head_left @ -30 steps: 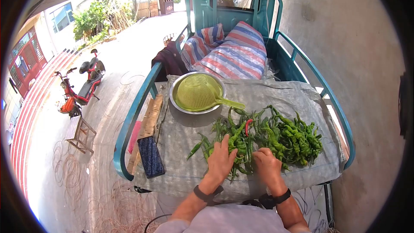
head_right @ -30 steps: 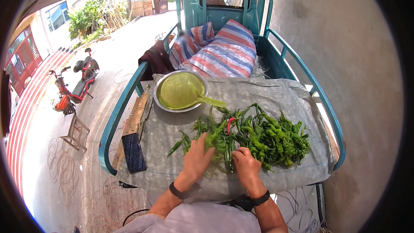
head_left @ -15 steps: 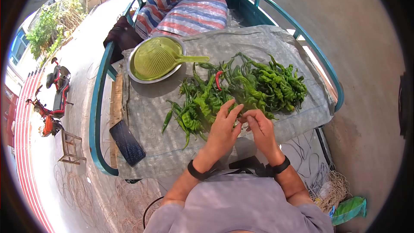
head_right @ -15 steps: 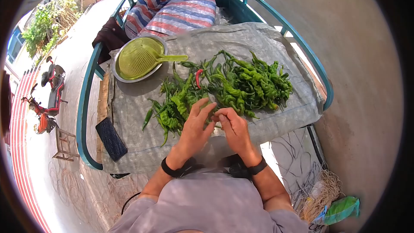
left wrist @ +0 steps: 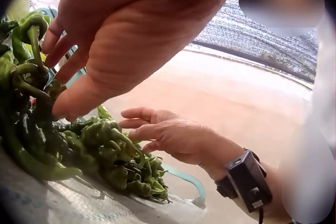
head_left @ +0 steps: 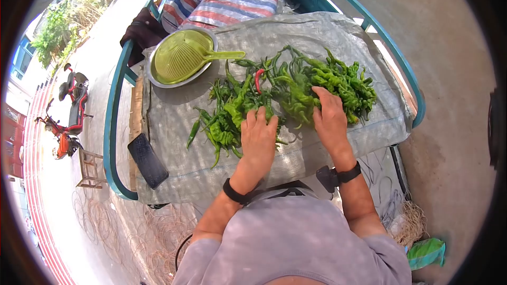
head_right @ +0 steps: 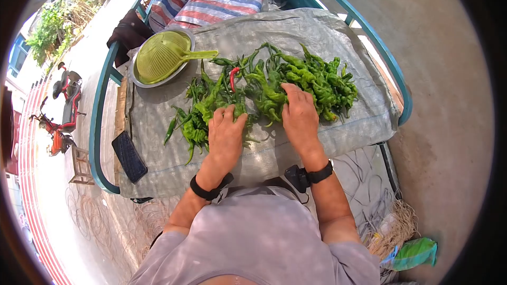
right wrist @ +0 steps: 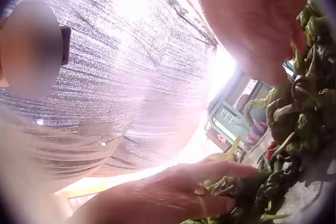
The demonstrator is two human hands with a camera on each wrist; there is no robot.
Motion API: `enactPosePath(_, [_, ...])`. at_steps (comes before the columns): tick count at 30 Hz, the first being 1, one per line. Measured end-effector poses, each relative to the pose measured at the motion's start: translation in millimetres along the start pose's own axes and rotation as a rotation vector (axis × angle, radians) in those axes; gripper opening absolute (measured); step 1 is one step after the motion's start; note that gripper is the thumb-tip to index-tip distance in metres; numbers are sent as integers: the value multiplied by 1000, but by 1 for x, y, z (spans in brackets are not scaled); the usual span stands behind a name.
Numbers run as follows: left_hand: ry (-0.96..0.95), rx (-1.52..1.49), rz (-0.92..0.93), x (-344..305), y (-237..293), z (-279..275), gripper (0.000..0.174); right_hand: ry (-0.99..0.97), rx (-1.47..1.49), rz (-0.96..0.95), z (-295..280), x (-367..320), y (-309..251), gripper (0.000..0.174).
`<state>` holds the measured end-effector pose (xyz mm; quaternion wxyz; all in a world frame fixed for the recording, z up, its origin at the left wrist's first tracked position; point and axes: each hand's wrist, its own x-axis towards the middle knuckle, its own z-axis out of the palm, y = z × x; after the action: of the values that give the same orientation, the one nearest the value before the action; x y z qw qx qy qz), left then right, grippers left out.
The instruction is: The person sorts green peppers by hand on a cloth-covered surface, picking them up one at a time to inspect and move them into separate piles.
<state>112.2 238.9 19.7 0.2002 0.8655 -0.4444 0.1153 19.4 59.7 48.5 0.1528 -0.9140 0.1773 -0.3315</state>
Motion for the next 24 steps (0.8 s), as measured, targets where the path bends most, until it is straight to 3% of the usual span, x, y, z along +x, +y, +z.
enactPosePath(6, [-77, 37, 1, -5, 9, 6, 41, -275, 42, -27, 7, 12, 30, 38])
enactPosePath(9, [25, -118, -74, 0, 14, -13, 36, -237, 165, -95, 3, 16, 39, 30])
enactPosePath(13, [143, -347, -197, 5, 14, -24, 29, -129, 523, -22, -2, 19, 49, 29])
enactPosePath(16, [13, -716, -423, 8, 23, -34, 28, -161, 941, 95, -6, 26, 45, 28])
enactPosePath(17, [23, -809, -420, 11, 28, -36, 31, -188, 1100, 79, -10, 27, 39, 28])
enactPosePath(20, [77, -1050, -394, 19, 41, -34, 44, -386, 1445, 224, -9, 29, 20, 31])
enactPosePath(22, [143, -1157, -356, 23, 45, -24, 53, -525, 1438, 279, -2, 25, 10, 37])
enactPosePath(24, [80, -1182, -436, 23, 44, -13, 58, -726, 1411, 339, 5, 21, 12, 40])
